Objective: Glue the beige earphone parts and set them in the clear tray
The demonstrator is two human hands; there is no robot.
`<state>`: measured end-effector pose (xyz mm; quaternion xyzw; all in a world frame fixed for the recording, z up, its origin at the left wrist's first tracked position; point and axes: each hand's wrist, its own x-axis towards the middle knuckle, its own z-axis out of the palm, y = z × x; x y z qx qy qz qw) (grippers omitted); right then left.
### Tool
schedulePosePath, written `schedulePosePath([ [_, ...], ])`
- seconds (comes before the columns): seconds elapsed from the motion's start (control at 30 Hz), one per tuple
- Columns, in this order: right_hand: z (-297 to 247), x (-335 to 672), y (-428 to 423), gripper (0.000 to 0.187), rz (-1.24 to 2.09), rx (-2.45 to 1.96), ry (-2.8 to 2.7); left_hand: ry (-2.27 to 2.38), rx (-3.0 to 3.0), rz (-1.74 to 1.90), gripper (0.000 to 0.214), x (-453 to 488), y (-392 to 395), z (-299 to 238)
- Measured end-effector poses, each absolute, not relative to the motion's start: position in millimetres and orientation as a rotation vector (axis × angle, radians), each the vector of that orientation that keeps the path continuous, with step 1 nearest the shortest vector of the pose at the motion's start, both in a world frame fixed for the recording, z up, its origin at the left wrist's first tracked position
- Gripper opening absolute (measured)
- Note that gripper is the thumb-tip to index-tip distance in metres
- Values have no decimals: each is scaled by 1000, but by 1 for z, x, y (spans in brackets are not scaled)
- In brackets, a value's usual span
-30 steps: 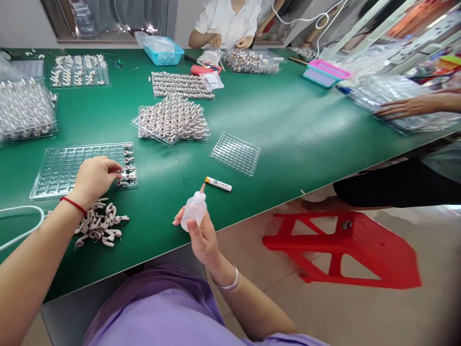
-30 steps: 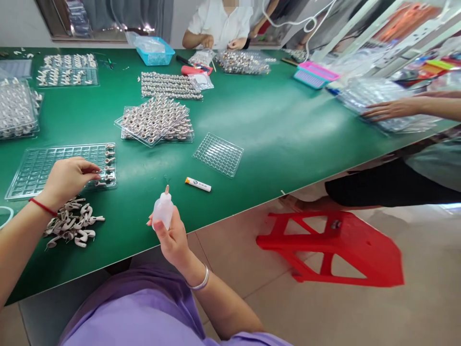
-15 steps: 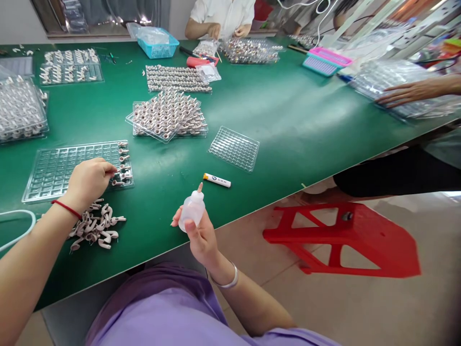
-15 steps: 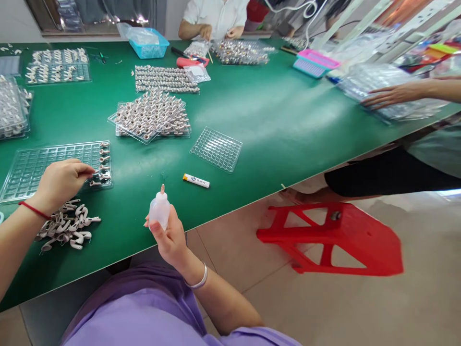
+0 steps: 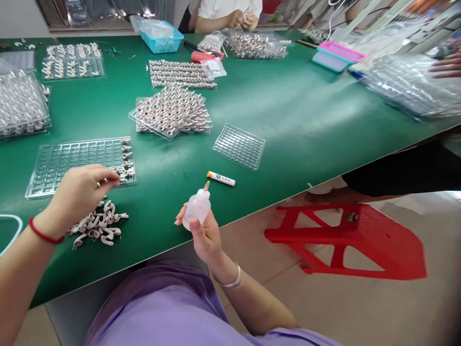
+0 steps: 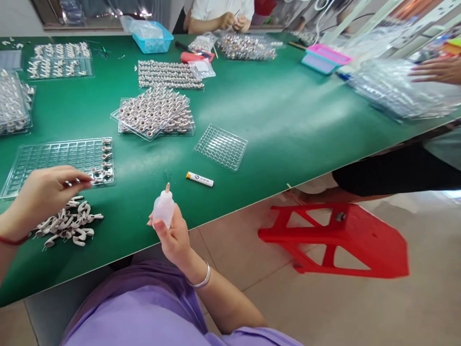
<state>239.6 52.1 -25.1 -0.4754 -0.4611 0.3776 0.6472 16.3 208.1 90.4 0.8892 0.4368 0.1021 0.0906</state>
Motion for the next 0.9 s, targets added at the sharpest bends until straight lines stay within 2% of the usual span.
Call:
schedulePosePath([
  [0.13, -25, 240, 52, 36, 867, -1115, -1058, 1237, 2648, -4, 28, 11, 177, 80],
  [0.23, -21, 240, 53, 36, 866, -1131, -1071, 1264, 2688, -32, 24, 8, 165, 66],
  [0.37, -12, 239, 51, 40, 926, -1140, -1094, 1250, 2657, 308, 30, 4, 151, 60],
  [0.47, -7, 233, 50, 44, 1012, -1128, -1174, 1320, 2583, 549, 25, 1, 137, 58],
  [0.67, -2, 219, 52, 42, 1146, -1120, -1250, 1429, 2484, 705, 16, -5, 126, 44],
  [0.8, -2, 217, 54, 44, 1130, -1138, -1236, 1298, 2516, 857, 8, -4, 124, 41],
  [0.9, -1, 217, 52, 46, 1120, -1133, -1218, 1191, 2578, 1000, 12, -4, 112, 44],
])
